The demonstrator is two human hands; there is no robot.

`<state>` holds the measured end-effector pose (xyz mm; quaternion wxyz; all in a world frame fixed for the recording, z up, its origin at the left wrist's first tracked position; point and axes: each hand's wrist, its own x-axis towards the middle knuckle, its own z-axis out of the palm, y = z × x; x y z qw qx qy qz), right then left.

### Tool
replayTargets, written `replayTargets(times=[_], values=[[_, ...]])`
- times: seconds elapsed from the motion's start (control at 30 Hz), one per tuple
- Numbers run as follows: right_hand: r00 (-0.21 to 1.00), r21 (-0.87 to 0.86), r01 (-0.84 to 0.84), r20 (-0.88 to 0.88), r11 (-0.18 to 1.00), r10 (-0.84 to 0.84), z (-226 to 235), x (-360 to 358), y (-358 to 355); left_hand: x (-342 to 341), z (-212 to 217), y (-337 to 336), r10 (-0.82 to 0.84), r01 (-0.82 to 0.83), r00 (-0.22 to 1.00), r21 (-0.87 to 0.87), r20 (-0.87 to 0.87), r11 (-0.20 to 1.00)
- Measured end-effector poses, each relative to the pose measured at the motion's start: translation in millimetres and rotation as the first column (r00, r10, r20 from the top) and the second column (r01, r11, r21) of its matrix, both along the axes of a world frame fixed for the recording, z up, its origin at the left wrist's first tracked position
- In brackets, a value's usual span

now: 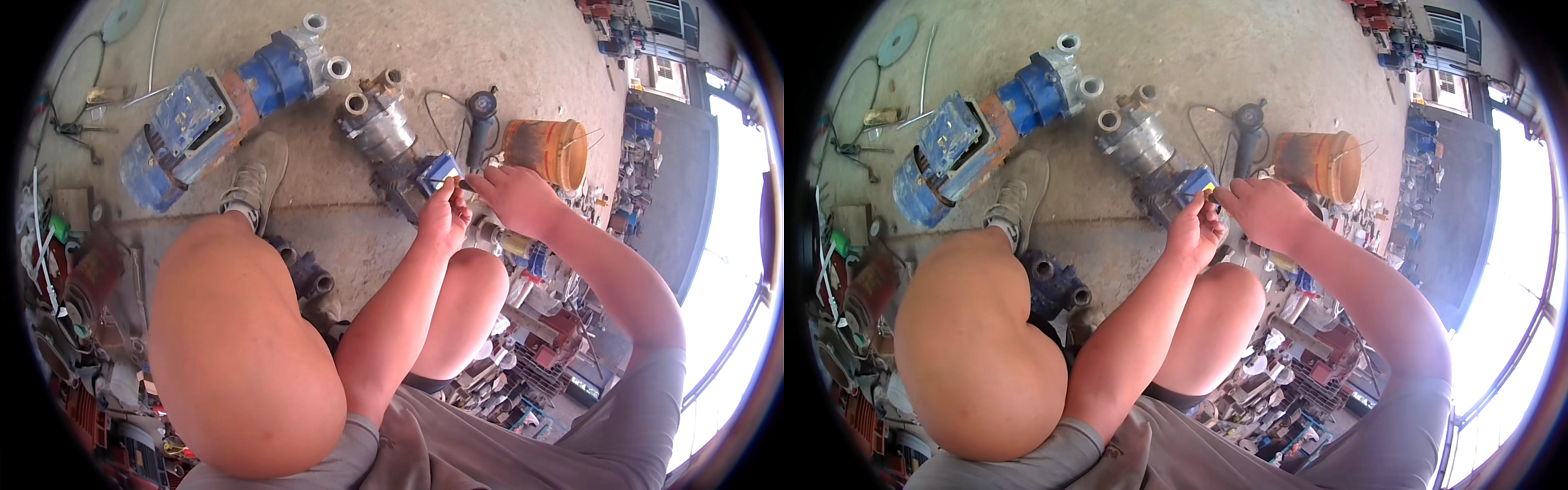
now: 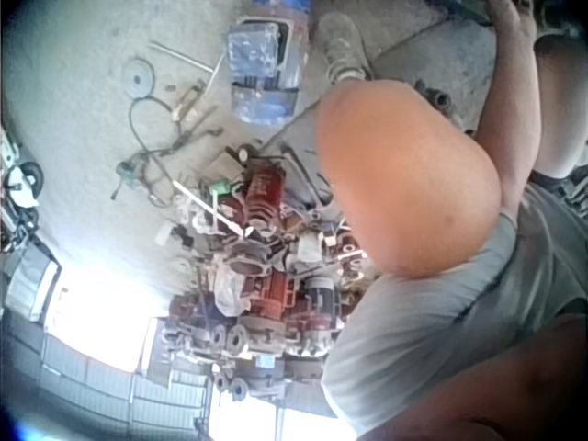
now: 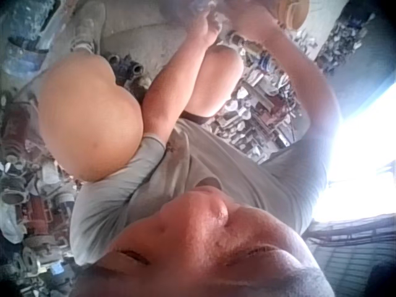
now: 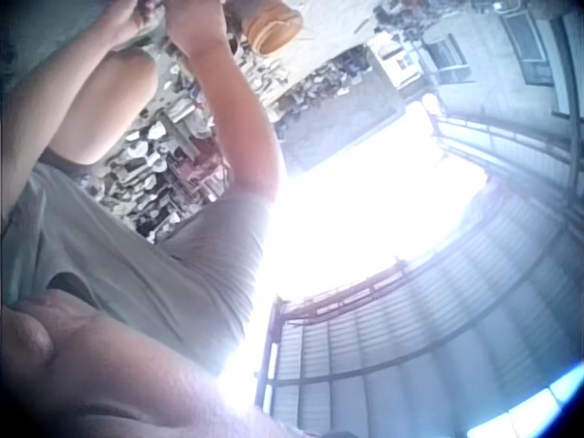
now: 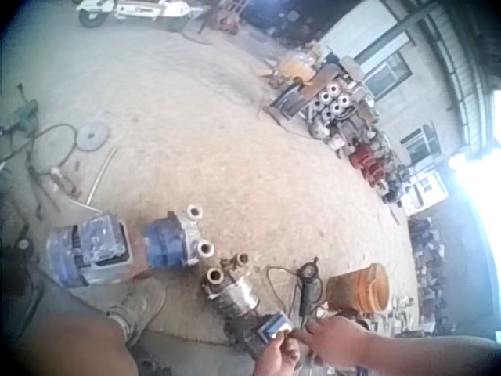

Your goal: The person sits on the floor of a workshop and uses a screwdriver to remove screws from the terminal box of a blue electric motor. They then open the box, manipulate the internal wiring, and reassemble the unit.

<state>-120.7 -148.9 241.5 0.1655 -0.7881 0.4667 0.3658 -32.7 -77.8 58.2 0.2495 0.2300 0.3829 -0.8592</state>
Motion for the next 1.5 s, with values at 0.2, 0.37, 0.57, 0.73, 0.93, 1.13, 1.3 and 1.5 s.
replayTargets(times=[0.2,0.37,0.57,0.73,0.93,1.13,1.3,1.5], values=[[0.576,0.231,0.808,-0.120,0.542,-0.808,-26,-1,-1,4,3,1,-0.022,0.022,0.999,0.012,-0.038,1.000],[0.767,-0.005,0.629,-0.165,0.778,-0.621,-1,43,-11,7,-3,0,0.020,-0.019,0.999,0.015,-0.030,1.000],[0.959,-0.029,0.240,-0.146,0.970,-0.242,-31,-5,20,4,11,4,-0.051,0.051,0.999,-0.001,0.009,0.999],[0.744,0.162,0.664,-0.234,0.730,-0.626,-17,10,-13,0,-2,9,0.002,-0.002,1.000,0.010,-0.019,1.000],[0.961,0.045,0.254,-0.120,0.966,-0.247,-1,11,1,1,4,5,0.014,-0.013,1.000,0.020,-0.020,1.000],[0.771,0.131,0.628,-0.232,0.767,-0.593,-8,10,-9,-1,11,7,0.018,-0.016,0.998,0.046,-0.053,0.999],[0.998,0.050,0.012,-0.056,0.999,-0.010,-3,6,0,-1,7,7,0.002,-0.001,1.000,0.049,-0.031,0.999],[0.957,-0.012,0.288,-0.031,0.957,-0.289,-43,-31,38,-6,10,14,-0.043,0.045,0.999,0.079,-0.030,0.996]])
